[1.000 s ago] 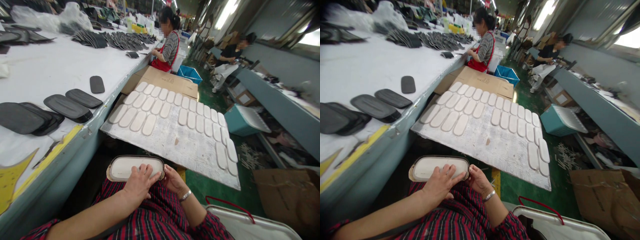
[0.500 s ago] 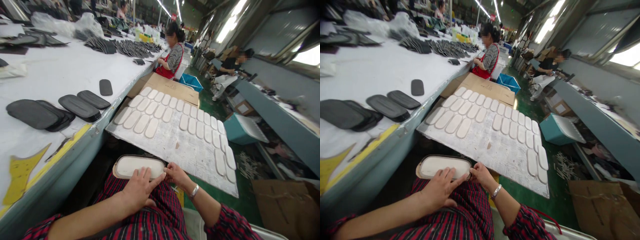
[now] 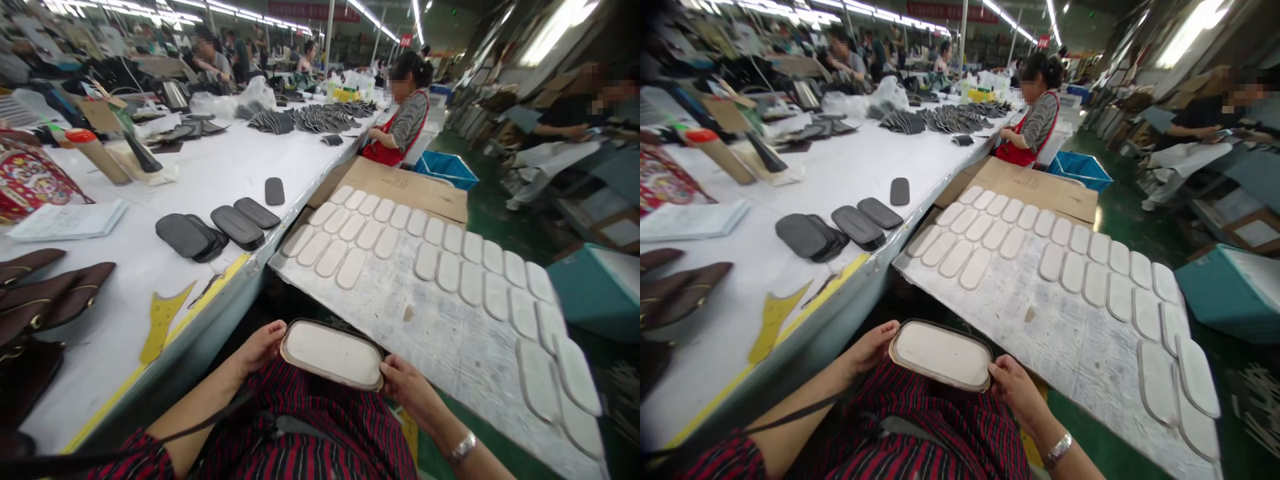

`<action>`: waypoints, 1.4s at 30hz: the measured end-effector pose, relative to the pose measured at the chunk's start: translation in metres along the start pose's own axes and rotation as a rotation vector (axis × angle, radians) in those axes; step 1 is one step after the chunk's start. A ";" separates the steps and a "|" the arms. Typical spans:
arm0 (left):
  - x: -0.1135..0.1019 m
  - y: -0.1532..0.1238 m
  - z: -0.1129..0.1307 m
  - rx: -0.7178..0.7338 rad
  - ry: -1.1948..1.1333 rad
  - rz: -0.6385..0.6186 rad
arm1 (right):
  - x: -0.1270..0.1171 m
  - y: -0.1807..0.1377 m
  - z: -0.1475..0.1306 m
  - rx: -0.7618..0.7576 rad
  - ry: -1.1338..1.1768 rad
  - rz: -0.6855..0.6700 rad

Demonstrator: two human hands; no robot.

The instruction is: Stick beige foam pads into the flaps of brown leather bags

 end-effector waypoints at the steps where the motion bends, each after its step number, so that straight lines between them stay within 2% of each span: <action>1: 0.003 0.001 -0.001 -0.003 -0.007 -0.022 | 0.000 -0.001 0.000 0.002 0.032 -0.003; 3: 0.005 0.003 0.001 -0.010 0.013 -0.065 | 0.002 -0.002 0.001 0.002 0.085 0.004; 5: 0.001 0.007 0.006 0.002 0.133 -0.094 | 0.005 -0.001 0.003 -0.020 0.085 0.044; 10: -0.014 0.012 0.031 0.176 0.780 -0.101 | 0.006 0.001 0.006 -0.185 -0.195 0.189; 13: -0.008 0.008 0.050 0.352 1.116 -0.067 | 0.001 0.001 0.001 -0.331 -0.349 0.251; 16: 0.028 0.007 0.062 0.624 1.341 -0.142 | -0.007 0.004 -0.010 -0.432 -0.447 0.203; 18: 0.065 0.014 0.063 0.779 1.431 -0.227 | -0.010 0.008 -0.018 -0.432 -0.465 0.085; 19: 0.084 0.019 0.062 0.806 1.454 -0.258 | -0.011 0.010 -0.021 -0.422 -0.462 0.025; 22: 0.129 0.039 0.057 0.734 1.445 -0.397 | -0.011 0.015 -0.033 -0.416 -0.472 -0.093; 25: 0.147 0.051 0.056 0.662 1.403 -0.550 | -0.009 0.013 -0.042 -0.493 -0.585 -0.141; 31: 0.148 0.035 0.052 0.793 1.505 -0.591 | -0.004 -0.004 -0.049 -0.752 -0.906 -0.142; 35: 0.152 0.021 0.047 0.862 1.565 -0.615 | 0.000 -0.013 -0.053 -0.841 -0.989 -0.198; 37: 0.145 0.021 0.052 0.776 1.463 -0.700 | 0.000 -0.010 -0.056 -0.780 -0.956 -0.221; 39: 0.128 0.025 0.064 0.620 1.319 -0.738 | -0.004 0.004 -0.060 -0.638 -0.839 -0.183; 42: 0.088 0.032 0.086 0.426 1.197 -0.639 | -0.010 0.042 -0.063 -0.314 -0.559 -0.162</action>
Point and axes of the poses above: each hand's wrist, its own y-axis towards the middle knuckle, its own x-axis out of the palm, z = x × y, the point moved 1 cm from there along y, towards the middle knuckle, and after that the axes turned 2 degrees about z, right-handed, at the moved point
